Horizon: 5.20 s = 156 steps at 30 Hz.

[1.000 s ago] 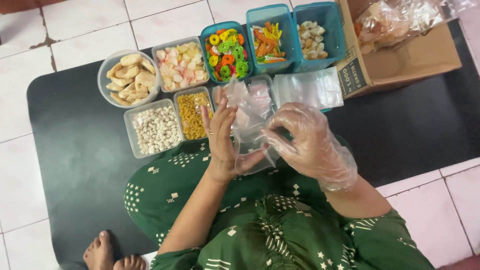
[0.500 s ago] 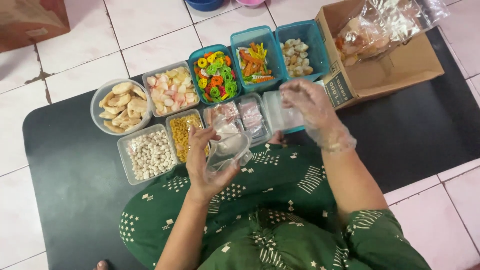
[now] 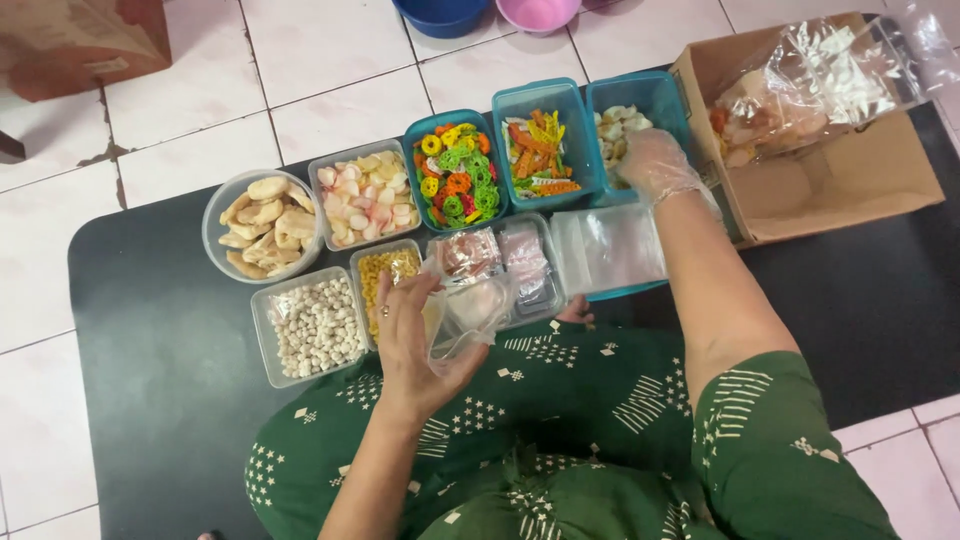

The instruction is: Packing a variety of snacks into small plastic bags by hand from multiple storage containers.

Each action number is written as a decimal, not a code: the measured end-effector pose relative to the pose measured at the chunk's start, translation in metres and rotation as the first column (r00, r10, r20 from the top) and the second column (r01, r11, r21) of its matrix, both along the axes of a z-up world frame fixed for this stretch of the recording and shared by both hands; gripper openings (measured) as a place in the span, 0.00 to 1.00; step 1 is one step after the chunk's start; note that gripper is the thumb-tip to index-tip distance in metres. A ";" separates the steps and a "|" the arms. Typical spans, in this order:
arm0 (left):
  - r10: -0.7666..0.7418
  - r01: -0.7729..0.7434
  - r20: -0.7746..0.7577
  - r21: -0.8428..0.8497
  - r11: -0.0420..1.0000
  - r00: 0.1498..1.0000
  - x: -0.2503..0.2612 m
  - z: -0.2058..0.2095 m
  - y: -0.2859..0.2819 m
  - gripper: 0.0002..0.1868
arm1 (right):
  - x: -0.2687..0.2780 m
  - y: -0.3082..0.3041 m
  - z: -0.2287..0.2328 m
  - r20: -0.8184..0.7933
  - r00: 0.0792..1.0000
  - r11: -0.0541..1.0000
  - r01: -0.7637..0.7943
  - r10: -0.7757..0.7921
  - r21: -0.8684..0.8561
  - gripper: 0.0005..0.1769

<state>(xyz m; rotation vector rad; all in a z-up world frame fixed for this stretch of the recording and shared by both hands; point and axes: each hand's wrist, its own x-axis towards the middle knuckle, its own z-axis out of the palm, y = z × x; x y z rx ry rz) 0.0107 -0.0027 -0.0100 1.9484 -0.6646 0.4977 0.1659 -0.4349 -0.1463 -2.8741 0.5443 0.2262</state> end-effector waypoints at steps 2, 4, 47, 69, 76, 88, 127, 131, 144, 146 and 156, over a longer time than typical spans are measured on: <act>0.022 -0.022 -0.024 0.008 1.000 0.999 0.001 -0.003 0.001 0.43 | 0.012 -0.011 -0.037 -0.124 0.992 0.998 0.023 -0.031 -0.061 0.24; 0.031 -0.031 -0.032 0.011 0.999 0.999 0.002 -0.001 0.000 0.43 | 0.018 -0.013 -0.035 -0.146 0.989 0.995 -0.004 -0.010 -0.101 0.21; 0.192 -0.153 -0.225 0.178 0.972 0.955 -0.006 -0.029 -0.028 0.49 | -0.113 0.140 0.163 0.771 0.626 0.707 -0.598 0.116 0.379 0.07; 0.168 -0.137 -0.255 0.135 0.981 0.952 -0.003 -0.013 -0.024 0.48 | 0.019 -0.003 -0.007 -0.258 0.966 0.991 0.002 -0.037 -0.132 0.23; 0.158 -0.130 -0.235 0.130 0.983 0.959 -0.002 -0.019 -0.025 0.47 | 0.016 -0.007 -0.024 -0.268 0.963 0.998 -0.041 0.026 -0.051 0.24; 0.208 -0.169 -0.115 0.283 0.944 0.971 -0.004 0.001 -0.021 0.42 | -0.024 -0.003 0.030 0.183 0.977 0.993 -0.099 0.110 -0.065 0.11; 0.093 -0.080 -0.173 0.082 0.993 0.981 -0.009 -0.011 -0.029 0.48 | 0.019 -0.010 -0.031 -0.238 0.971 0.987 -0.041 0.003 -0.157 0.20; 0.093 -0.083 -0.153 0.069 0.994 0.984 -0.010 0.001 -0.026 0.46 | -0.002 0.021 0.036 -0.025 1.000 0.993 -0.003 0.000 -0.120 0.18; 0.152 -0.134 -0.157 0.118 0.984 0.976 -0.010 -0.029 -0.036 0.49 | -0.139 0.171 0.242 0.482 0.819 0.341 -0.570 0.312 0.748 0.21; 0.141 -0.125 -0.181 0.097 0.987 0.973 -0.012 -0.021 -0.034 0.48 | -0.138 0.171 0.248 0.447 0.811 0.409 -0.579 0.377 0.705 0.23; 0.146 -0.134 -0.132 0.094 0.987 0.981 -0.016 -0.014 -0.037 0.47 | -0.010 -0.017 0.023 0.013 0.999 0.998 -0.036 0.037 -0.060 0.23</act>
